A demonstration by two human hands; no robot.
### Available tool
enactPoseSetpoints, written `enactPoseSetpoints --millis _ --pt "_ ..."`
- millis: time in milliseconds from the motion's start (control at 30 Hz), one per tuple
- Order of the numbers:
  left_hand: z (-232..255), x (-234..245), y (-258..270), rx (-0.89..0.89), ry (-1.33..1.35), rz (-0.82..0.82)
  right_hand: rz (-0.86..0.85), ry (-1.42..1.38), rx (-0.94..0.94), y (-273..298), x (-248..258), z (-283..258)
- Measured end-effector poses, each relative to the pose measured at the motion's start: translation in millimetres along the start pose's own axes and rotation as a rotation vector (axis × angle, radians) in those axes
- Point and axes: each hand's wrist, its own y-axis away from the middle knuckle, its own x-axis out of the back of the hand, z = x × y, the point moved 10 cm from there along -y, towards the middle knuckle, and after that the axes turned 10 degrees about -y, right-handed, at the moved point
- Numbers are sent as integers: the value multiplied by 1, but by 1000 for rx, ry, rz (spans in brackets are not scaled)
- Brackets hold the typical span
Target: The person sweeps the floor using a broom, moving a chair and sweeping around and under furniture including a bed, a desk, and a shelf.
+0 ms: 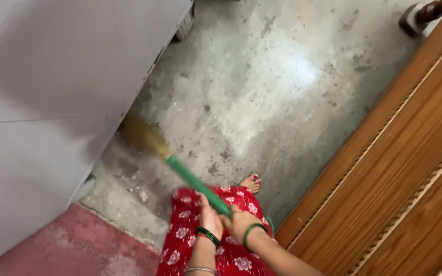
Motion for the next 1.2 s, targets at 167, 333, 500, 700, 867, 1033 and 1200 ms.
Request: enactPoseSetpoints --millis 167,333,500,700,867,1033,1200 --pt "-6 62 -30 35 163 -67 -146 242 64 -41 -47 -52" --pt "54 50 -65 63 -51 -45 13 -101 59 -85 -31 -59" --pt "127 -9 -58 -182 -532 -110 157 -678 -103 -68 -22 -52" --pt "143 10 -16 -152 -491 -180 386 -392 37 -51 -29 -72" --pt "159 66 -32 -10 -326 -33 201 -261 193 -96 -35 -122" --pt "215 34 -24 -130 -519 -98 139 -766 28 -113 -21 -131" --pt "223 26 -22 -298 -517 -132 309 -876 125 -94 -55 -127"
